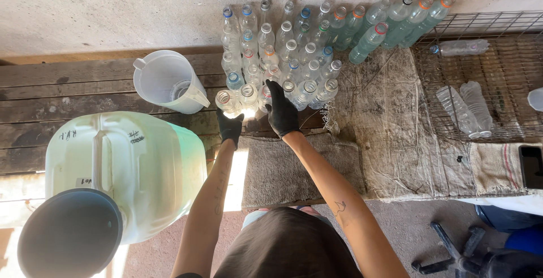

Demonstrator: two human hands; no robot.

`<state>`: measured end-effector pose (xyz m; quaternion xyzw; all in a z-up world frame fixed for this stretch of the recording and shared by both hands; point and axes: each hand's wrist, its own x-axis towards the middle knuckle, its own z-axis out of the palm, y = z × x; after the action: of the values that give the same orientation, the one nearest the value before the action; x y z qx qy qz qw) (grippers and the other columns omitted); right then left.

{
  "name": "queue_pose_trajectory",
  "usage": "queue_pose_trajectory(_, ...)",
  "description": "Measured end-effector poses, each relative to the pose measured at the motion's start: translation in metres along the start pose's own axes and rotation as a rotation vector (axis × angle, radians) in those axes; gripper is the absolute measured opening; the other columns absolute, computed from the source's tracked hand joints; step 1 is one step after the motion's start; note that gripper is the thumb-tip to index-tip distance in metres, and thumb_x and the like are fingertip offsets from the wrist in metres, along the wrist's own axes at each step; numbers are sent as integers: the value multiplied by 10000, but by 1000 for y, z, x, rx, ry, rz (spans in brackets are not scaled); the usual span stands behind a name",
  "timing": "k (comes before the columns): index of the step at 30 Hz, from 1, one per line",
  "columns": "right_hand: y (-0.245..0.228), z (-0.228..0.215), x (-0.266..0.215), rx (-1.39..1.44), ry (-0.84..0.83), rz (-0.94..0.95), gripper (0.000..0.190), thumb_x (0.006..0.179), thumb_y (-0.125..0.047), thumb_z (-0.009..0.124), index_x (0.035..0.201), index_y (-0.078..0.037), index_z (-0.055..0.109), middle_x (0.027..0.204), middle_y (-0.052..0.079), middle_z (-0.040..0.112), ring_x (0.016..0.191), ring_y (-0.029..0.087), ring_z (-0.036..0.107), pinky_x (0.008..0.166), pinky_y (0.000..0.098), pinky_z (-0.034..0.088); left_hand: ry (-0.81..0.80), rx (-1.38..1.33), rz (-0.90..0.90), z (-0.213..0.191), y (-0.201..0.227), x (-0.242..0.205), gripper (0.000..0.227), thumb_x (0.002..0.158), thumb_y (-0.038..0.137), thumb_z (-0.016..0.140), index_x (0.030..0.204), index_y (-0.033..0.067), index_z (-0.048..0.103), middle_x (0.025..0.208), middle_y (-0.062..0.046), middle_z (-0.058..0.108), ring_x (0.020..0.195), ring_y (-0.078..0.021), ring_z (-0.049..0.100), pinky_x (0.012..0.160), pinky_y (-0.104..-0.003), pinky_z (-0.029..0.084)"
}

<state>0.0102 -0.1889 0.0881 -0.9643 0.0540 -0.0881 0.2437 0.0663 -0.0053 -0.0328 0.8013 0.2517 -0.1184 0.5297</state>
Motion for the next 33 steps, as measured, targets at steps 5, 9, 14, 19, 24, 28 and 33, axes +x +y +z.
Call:
queue_pose_trajectory(5,-8,-8,-1,-91,2,-10,938,872,-108,757,1628,-287,231,1555,56,419,981,400,714,837,517,609,-5,-47,19,-2,-8,0,976,826,219,865,1595,209,265,1610,-143,344,1357,-358,540,1184,-478,444)
queue_pose_trajectory(9,-15,-19,-2,-198,-6,-21,956,839,-131,797,1620,-258,259,1543,46,427,959,356,716,832,479,616,-24,-151,-9,-4,-6,-11,954,828,179,851,1585,159,272,1615,-152,315,1332,-368,556,1159,-480,476)
queue_pose_trajectory(14,-12,-23,-5,-214,-9,-59,958,825,-146,814,1615,-219,278,1539,78,433,949,364,709,821,482,611,-39,-213,-17,-13,2,-38,992,826,156,856,1592,132,226,1642,-167,272,1352,-401,521,1171,-484,467)
queue_pose_trajectory(19,1,-14,-11,-283,-16,-105,899,845,-189,808,1600,-211,321,1521,70,455,925,320,711,793,449,610,-52,-295,5,-7,-24,-50,947,825,150,871,1539,36,259,1591,-264,276,1368,-510,459,1153,-565,473)
queue_pose_trajectory(24,-1,-11,-5,-358,-32,-183,832,882,-183,772,1585,-336,354,1540,-20,488,820,238,742,724,392,634,-148,-382,-35,4,-46,-70,942,869,177,898,1539,106,240,1503,-197,374,1304,-419,553,1011,-550,558)
queue_pose_trajectory(28,-7,-7,5,-415,57,-180,856,822,-102,768,1569,-256,378,1515,32,502,768,223,737,648,367,631,-264,-428,-18,-8,-28,-106,833,936,133,807,1526,58,224,1490,-218,360,1315,-411,553,1049,-581,513)
queue_pose_trajectory(33,0,11,17,-406,95,-228,843,786,-70,734,1536,-267,403,1459,22,544,765,225,730,626,361,621,-329,-610,-65,-25,-35,-123,533,1002,195,640,1429,86,341,1408,-160,462,1286,-380,597,1060,-522,499)
